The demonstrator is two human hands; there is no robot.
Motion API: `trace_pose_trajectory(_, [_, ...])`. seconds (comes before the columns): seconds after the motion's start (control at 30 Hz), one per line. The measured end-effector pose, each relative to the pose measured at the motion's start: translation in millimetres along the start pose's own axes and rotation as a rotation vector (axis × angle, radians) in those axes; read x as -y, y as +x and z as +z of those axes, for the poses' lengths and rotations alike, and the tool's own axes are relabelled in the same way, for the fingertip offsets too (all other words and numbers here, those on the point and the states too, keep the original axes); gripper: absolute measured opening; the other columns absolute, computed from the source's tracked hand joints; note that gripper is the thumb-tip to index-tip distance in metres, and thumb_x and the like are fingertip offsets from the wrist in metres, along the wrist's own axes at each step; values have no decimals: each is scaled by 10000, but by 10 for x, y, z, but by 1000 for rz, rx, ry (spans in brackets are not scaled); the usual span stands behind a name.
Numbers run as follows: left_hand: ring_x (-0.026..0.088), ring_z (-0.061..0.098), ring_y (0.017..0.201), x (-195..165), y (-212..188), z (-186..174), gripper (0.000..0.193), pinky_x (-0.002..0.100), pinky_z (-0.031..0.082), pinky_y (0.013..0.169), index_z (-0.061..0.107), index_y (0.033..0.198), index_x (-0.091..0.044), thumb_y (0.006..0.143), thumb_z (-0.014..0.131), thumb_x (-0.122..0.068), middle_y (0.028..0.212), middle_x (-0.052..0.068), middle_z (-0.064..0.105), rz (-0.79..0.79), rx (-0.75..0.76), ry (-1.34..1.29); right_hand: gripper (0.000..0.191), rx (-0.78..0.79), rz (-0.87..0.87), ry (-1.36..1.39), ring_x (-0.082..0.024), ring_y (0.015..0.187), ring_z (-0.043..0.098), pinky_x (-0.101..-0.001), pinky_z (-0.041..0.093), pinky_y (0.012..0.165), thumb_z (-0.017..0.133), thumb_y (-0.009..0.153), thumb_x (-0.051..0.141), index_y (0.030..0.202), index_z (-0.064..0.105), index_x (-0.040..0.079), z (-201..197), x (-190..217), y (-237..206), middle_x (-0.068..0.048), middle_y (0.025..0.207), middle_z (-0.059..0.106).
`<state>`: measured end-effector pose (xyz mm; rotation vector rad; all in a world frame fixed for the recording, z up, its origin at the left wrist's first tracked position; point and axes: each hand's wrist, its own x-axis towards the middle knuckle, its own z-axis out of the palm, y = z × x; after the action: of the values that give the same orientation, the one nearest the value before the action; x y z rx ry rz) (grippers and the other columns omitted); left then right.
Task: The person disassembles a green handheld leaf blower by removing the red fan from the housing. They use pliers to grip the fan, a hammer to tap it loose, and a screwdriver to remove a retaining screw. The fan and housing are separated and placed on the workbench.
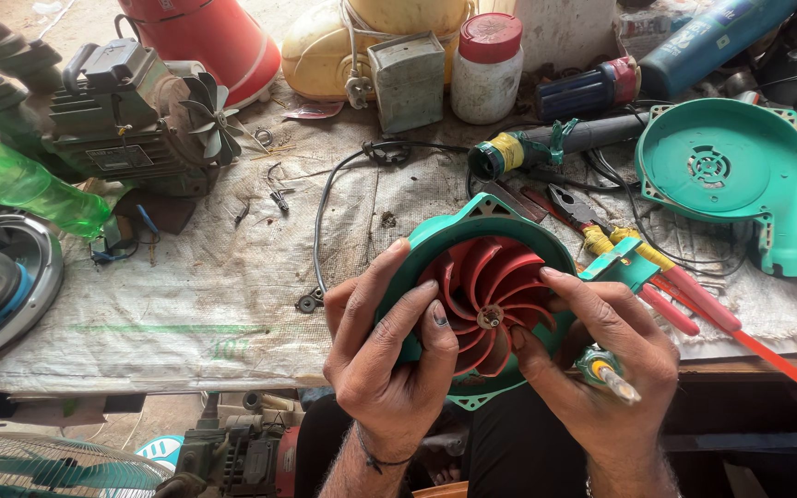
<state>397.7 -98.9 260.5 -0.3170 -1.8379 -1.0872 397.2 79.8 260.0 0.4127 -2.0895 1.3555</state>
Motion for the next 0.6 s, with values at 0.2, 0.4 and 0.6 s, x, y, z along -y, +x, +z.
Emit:
trace_pose_trajectory(0.2, [252, 664, 1197, -2, -39, -4, 175, 366, 607, 1000, 766, 1072, -42, 900, 743, -53, 1349, 160, 695, 3, -2, 2, 619, -9, 9, -64, -48, 680, 626, -197, 505, 555, 867, 675, 19, 1269, 698, 66, 1, -15, -20, -40, 1018, 686])
trace_pose_trajectory(0.4, [258, 668, 1188, -15, -47, 15, 185, 364, 609, 986, 757, 1048, -41, 867, 722, -25, 1336, 161, 698, 10, -21, 19, 624, -15, 11, -56, -45, 660, 618, -196, 499, 548, 867, 675, 22, 1273, 695, 63, -7, -45, -39, -42, 1022, 685])
trace_pose_trajectory(0.6, [272, 668, 1195, -42, -52, 34, 185, 361, 621, 988, 748, 1017, -37, 838, 706, -19, 1335, 163, 697, 13, -22, 17, 618, -18, -2, -28, -34, 688, 640, -177, 520, 545, 875, 705, 46, 1292, 681, 62, -20, -85, -49, -52, 1075, 686])
